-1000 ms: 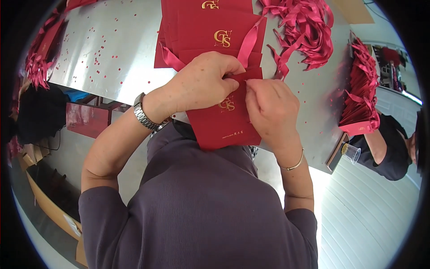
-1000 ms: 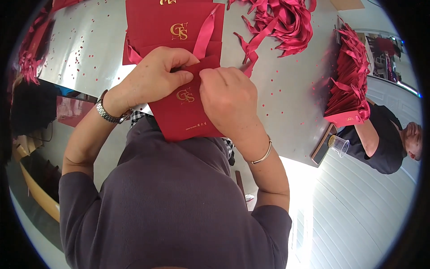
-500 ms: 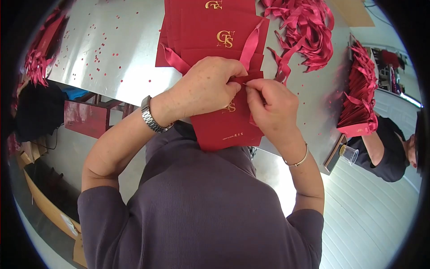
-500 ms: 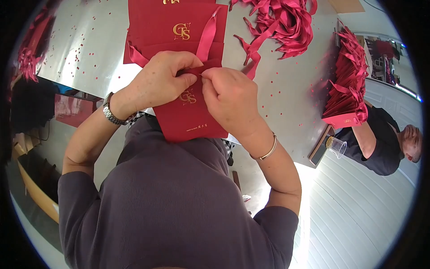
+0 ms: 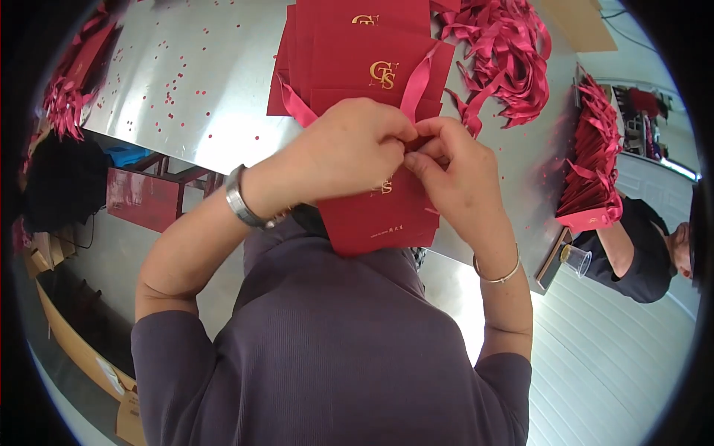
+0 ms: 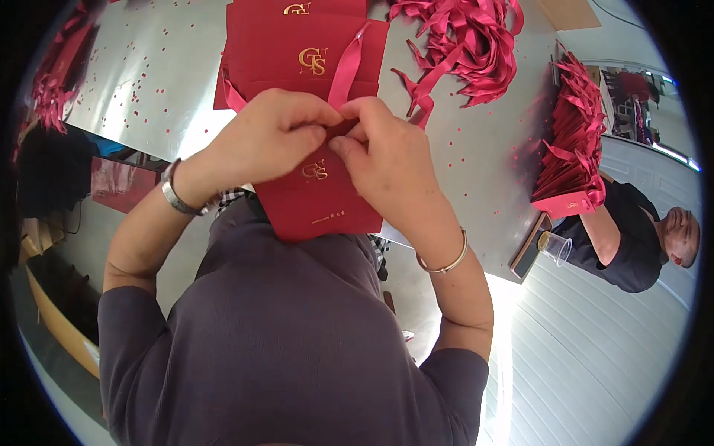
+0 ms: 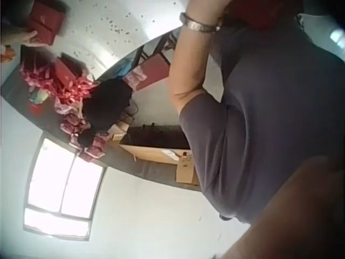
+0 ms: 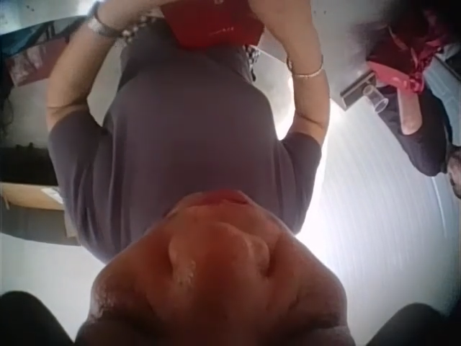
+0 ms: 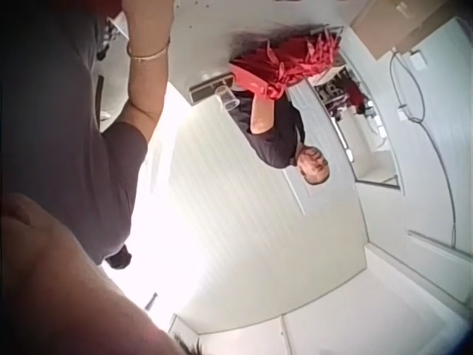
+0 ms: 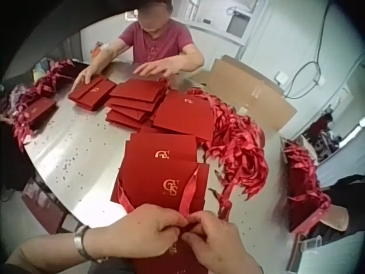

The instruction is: The person assembles gift bags by threading ribbons into the bags to create handles and stacks the bags on the table by hand.

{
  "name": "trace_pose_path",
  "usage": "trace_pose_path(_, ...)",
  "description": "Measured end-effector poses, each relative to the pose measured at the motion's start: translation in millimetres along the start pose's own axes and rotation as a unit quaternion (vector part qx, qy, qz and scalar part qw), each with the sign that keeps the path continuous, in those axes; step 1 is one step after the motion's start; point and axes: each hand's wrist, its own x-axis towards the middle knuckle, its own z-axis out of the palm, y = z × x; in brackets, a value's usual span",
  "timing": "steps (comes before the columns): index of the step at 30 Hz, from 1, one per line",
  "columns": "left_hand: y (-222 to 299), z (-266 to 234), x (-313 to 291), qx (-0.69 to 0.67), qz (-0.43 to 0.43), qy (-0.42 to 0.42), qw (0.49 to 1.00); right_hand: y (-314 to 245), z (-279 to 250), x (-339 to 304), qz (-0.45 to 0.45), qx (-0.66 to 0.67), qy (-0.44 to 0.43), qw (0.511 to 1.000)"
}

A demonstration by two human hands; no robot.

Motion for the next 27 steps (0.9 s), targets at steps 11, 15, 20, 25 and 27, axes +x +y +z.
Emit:
trace_pose_path(11,-11,-20,19,0.020,-0.001,-0.148,0.989,-8,1,-10,0.043,0.044,-0.013,0.998)
trace_pose_path(15,-11,-11,9,0.157,0.075,-0.042,0.984,1,3,-12,0.054,0.043,-0.062,0.996)
trace_pose_path(20,-27,-34,4,0.320,0.069,0.139,0.935,10,7,-10,0.038,-0.002,-0.060,0.997)
trace_pose_path(25,-38,-45,-13,0.222,-0.020,0.228,0.948,23,12,-15,0.045,0.031,-0.036,0.998)
trace_pose_path(27,-30,-41,-19,0.230,-0.010,0.274,0.934,21,11,-14,0.054,0.020,-0.043,0.997)
